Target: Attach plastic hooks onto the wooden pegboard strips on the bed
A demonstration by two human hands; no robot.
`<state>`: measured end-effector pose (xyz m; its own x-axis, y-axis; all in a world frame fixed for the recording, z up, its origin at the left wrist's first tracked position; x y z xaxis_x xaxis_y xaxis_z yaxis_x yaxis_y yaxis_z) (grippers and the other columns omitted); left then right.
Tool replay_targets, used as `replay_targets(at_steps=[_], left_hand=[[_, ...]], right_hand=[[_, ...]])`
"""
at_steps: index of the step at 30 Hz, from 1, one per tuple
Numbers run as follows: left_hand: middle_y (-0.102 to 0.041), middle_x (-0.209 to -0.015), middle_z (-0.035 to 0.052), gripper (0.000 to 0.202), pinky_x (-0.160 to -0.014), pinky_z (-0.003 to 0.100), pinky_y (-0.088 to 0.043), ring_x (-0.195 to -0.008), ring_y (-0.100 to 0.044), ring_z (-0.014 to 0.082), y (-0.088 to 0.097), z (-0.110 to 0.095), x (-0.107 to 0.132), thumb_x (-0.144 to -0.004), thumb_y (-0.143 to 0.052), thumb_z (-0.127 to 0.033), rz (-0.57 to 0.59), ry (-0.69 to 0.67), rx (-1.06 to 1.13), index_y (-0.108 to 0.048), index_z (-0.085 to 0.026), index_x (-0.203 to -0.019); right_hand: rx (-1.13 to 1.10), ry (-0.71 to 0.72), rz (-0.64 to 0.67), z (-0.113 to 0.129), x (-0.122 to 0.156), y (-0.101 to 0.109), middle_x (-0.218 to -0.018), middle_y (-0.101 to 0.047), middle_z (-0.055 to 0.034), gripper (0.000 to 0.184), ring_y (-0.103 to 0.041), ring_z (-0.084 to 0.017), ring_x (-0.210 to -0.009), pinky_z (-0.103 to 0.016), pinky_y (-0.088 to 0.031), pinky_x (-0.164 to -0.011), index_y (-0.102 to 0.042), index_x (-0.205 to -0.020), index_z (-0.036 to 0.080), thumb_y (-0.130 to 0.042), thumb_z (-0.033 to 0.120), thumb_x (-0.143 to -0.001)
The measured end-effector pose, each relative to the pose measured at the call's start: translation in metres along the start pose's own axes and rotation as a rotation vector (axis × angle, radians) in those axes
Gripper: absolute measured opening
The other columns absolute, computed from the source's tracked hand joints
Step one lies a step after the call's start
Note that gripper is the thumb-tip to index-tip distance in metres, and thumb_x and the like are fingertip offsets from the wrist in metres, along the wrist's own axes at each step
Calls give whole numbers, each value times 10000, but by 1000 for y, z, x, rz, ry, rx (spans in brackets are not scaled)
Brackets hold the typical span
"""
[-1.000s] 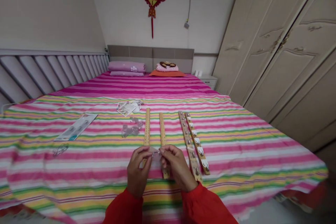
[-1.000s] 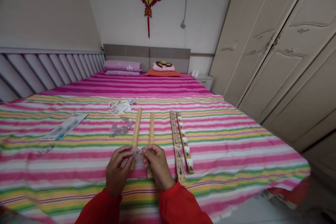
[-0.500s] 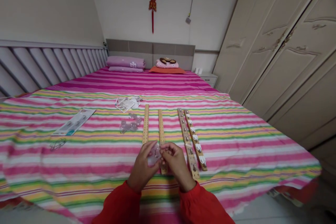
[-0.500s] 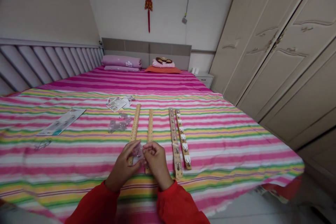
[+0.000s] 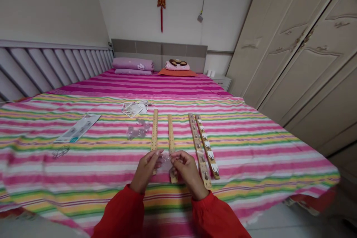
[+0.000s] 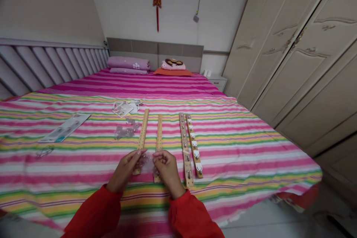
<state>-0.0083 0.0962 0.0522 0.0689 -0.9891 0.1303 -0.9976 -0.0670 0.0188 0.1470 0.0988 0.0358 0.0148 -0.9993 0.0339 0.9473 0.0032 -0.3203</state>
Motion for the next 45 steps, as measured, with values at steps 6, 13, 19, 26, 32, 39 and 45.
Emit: replay_targets(at_steps=[6,13,19,26,32,39,45], left_hand=[[-710,-885,84,626,-569,212,-462,-687,-616,124,-6,20,-1,-559,-782,-508,37,123,166,-677,-157,-1067],[-694,-874,59,671,-603,227,-461,-720,-618,133,-14,14,-9,-534,-787,-487,60,55,96,-651,-154,-1101],[-671,-684,10,425,-524,199,-422,-637,-592,121,-21,5,-11,-550,-780,-446,122,71,45,-698,-146,-838],[-676,-687,15,243,-608,190,-503,-650,-635,104,-22,18,-11,-580,-809,-237,-47,226,418,-640,-133,-719],[-685,-707,38,91,-645,219,-542,-654,-647,108,-23,19,-20,-704,-714,-129,-144,184,582,-631,-121,-739],[-706,-776,58,97,-706,237,-534,-732,-661,124,-34,16,-36,-688,-700,-155,-122,156,656,-631,-123,-750],[-667,-673,6,257,-624,227,-479,-647,-611,115,-33,21,-54,-582,-760,-314,-72,105,345,-646,-142,-735]], right_hand=[[-91,-42,-69,-5,-3,8,-569,-588,51,281,-499,-68,-396,-189,-389,-399,-633,-756,159,-776,307,-565],[-59,-66,-41,-7,-4,9,-577,-595,48,274,-504,-69,-399,-183,-370,-386,-641,-771,155,-765,284,-563],[25,2,37,12,-12,4,-565,-593,59,261,-463,-58,-415,-180,-360,-409,-668,-808,160,-754,231,-571],[-94,30,-104,15,-15,8,-566,-616,18,277,-504,-85,-459,-195,-371,-433,-651,-735,161,-736,419,-677],[-179,-19,-62,-5,-16,1,-552,-648,5,302,-559,-108,-488,-218,-429,-484,-679,-727,156,-832,356,-561],[-277,7,-64,0,-34,-5,-639,-688,0,241,-577,-101,-539,-235,-470,-572,-709,-727,166,-830,258,-540],[-65,92,-157,6,-60,12,-539,-627,22,142,-495,-102,-474,-231,-391,-478,-710,-690,165,-730,257,-584]])
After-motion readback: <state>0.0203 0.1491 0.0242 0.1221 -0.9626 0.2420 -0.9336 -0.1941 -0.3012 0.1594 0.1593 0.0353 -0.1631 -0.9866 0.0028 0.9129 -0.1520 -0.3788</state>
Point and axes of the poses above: each hand's wrist, its own x-axis away from the middle knuckle, its own y-axis out of the back of the hand, z = x × y, the point moved 7 cm from there along -x, towards the middle knuckle
